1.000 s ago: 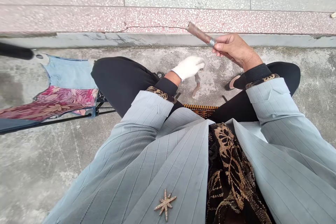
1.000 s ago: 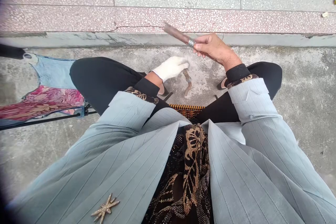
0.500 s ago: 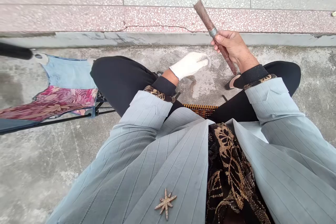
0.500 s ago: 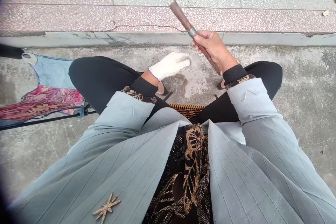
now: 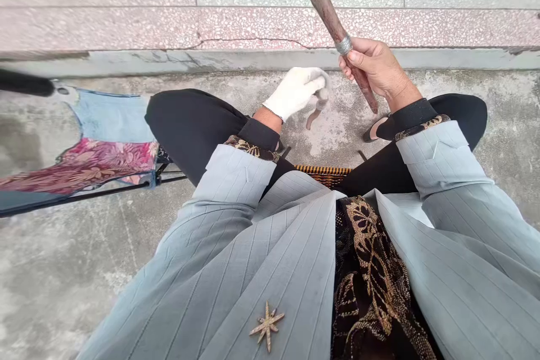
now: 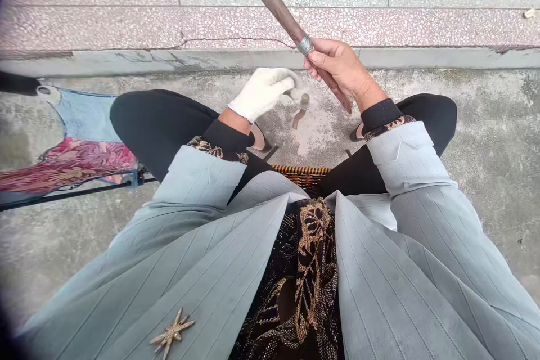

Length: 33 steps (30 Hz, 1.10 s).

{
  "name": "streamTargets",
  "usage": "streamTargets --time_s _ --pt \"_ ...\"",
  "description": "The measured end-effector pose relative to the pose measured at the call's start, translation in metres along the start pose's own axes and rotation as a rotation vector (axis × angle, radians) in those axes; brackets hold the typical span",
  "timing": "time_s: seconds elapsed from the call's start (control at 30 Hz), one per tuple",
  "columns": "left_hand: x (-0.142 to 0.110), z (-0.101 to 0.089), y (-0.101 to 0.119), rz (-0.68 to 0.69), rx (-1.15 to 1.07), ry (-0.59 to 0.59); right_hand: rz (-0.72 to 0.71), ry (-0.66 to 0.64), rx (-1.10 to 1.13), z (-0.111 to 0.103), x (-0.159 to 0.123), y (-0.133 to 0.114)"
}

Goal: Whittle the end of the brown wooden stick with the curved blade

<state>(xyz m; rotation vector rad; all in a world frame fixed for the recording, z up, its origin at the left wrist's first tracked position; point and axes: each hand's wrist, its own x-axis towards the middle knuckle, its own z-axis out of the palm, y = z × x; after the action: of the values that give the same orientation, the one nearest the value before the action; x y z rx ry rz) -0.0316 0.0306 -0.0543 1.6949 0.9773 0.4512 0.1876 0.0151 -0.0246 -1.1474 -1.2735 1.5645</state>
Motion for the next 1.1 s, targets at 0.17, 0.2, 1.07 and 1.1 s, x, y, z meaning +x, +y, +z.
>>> streamTargets --time_s 0.17,0.2,1.07,1.1 --pt "-0.001 0.004 0.0 0.041 0.088 -0.061 -0.027 0.017 0.011 0.0 -0.002 -0.005" --pt "-0.003 0.003 0.002 0.059 0.049 -0.061 -0.028 0.022 0.019 -0.001 -0.002 -0.007" --pt "0.005 0.02 -0.039 0.02 -0.132 -0.062 -0.098 0.052 0.079 -0.005 -0.003 -0.024" --pt "0.002 0.02 -0.032 0.042 -0.137 -0.007 -0.124 0.1 0.076 -0.009 -0.001 -0.022"
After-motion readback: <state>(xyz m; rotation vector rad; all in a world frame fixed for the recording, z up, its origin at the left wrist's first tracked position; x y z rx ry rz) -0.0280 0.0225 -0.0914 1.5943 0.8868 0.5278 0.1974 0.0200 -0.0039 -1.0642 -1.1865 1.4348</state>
